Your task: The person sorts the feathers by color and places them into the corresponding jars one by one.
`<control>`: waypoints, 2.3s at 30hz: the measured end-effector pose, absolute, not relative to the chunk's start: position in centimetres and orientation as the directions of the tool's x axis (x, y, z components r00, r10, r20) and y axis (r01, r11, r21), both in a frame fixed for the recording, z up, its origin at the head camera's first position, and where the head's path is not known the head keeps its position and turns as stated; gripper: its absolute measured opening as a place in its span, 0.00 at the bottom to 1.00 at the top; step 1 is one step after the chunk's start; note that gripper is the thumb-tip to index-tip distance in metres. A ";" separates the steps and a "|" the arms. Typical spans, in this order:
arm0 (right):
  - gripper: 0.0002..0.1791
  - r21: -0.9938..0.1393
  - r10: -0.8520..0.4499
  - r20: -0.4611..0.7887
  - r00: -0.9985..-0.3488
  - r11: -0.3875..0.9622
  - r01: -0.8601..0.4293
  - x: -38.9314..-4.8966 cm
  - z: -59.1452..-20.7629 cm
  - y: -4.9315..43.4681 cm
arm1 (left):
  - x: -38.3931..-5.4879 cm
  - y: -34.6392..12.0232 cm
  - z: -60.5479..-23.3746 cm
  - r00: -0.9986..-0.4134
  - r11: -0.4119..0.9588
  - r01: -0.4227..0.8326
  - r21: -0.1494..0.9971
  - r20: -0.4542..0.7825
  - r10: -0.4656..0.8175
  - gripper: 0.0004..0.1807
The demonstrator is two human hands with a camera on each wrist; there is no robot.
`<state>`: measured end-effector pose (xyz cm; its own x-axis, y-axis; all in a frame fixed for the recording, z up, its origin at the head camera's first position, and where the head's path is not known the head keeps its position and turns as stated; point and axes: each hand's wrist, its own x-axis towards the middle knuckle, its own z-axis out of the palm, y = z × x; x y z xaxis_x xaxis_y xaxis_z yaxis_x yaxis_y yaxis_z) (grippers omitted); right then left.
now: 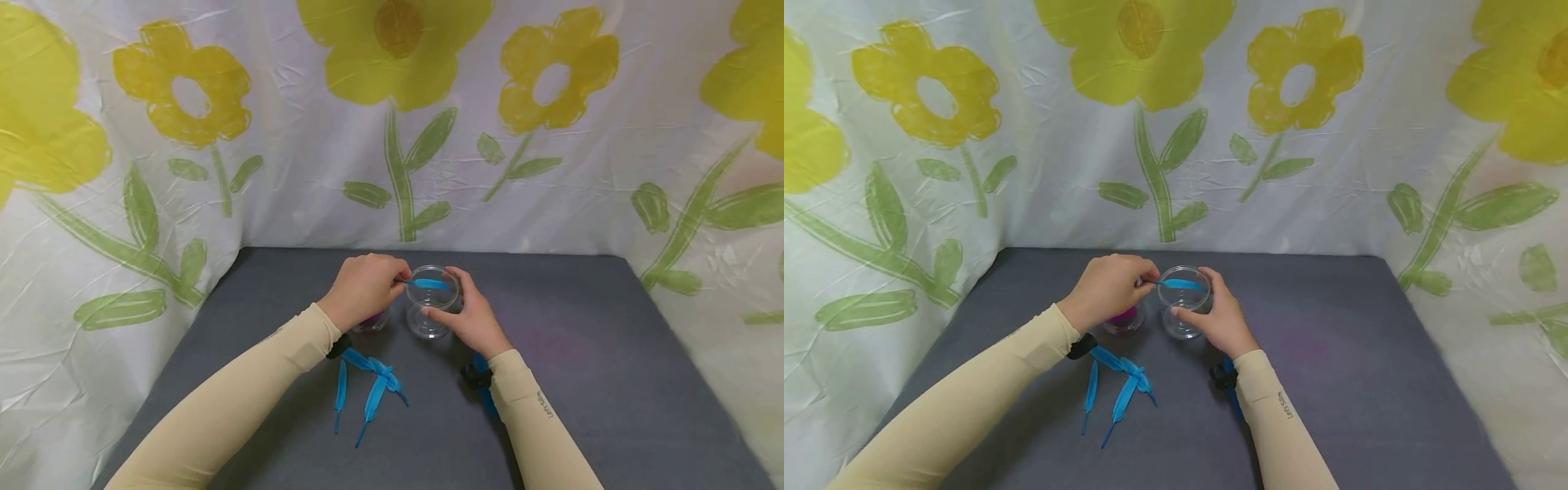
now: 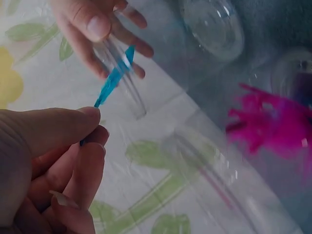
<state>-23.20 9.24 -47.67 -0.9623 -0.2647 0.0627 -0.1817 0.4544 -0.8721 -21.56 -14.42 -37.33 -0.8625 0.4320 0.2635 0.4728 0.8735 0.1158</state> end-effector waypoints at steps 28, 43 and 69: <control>0.58 -0.875 -0.276 0.085 -0.957 0.439 -0.205 -23.3 -48.1 9.0 | -16.2 -20.3 -43.1 -0.776 0.727 0.628 0.276 0.155 0.611 0.06; 0.57 -0.881 -0.275 0.084 -0.958 0.429 -0.201 -23.0 -48.2 8.7 | -15.5 -19.2 -48.0 -0.721 0.706 0.690 0.158 0.062 0.690 0.05; 0.56 -0.879 -0.284 0.094 -0.954 0.427 -0.214 -22.5 -48.1 8.6 | -15.3 -18.7 -44.2 -0.704 0.613 0.703 0.360 0.230 0.672 0.05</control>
<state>-22.45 8.61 -48.11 -0.9542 -0.2840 0.0940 -0.2136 0.4266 -0.8789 -15.34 -18.68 -44.20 -0.7038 0.6722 0.2297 0.7031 0.6130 0.3604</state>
